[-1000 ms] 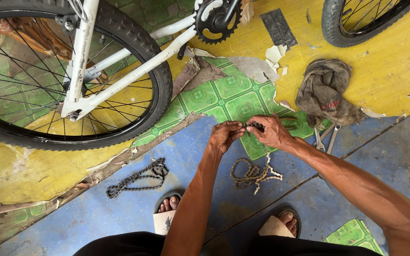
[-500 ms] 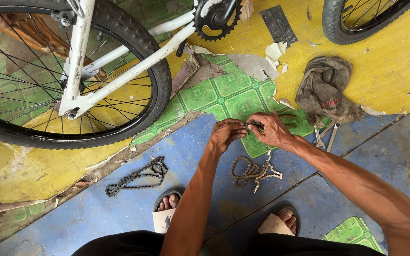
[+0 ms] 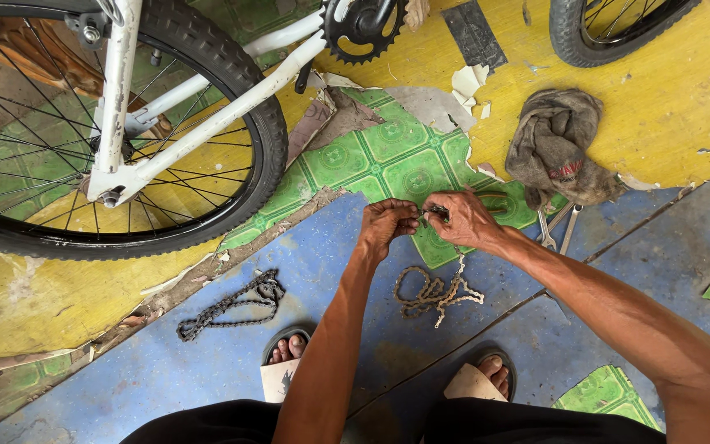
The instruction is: The person removes an old bicycle chain from the drivetrain of a white bicycle lying on the floor, wipes their hands with a rag, then threads a new chain around the rear cog and chainring, joins the chain links by hand, and turns the pedal to test the chain running through the drivetrain.
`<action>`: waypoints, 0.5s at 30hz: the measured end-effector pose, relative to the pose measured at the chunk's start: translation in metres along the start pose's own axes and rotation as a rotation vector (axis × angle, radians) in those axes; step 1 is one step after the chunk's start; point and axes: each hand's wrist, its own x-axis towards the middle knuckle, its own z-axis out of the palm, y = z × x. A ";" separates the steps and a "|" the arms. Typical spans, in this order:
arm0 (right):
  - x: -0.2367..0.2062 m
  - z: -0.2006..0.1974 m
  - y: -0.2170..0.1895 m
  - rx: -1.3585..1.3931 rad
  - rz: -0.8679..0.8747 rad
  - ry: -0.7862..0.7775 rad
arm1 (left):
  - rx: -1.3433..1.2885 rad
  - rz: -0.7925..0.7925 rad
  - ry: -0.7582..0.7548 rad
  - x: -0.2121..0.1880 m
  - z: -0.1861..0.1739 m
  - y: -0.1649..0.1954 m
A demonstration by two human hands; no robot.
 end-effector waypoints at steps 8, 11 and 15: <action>-0.001 0.005 0.000 0.071 -0.021 0.033 | 0.032 0.025 0.008 -0.001 -0.001 -0.001; -0.002 0.006 0.000 -0.029 -0.050 0.038 | -0.002 0.024 0.016 0.000 -0.004 -0.004; 0.000 0.004 0.000 0.070 -0.003 -0.004 | -0.092 -0.063 0.038 0.001 -0.006 -0.002</action>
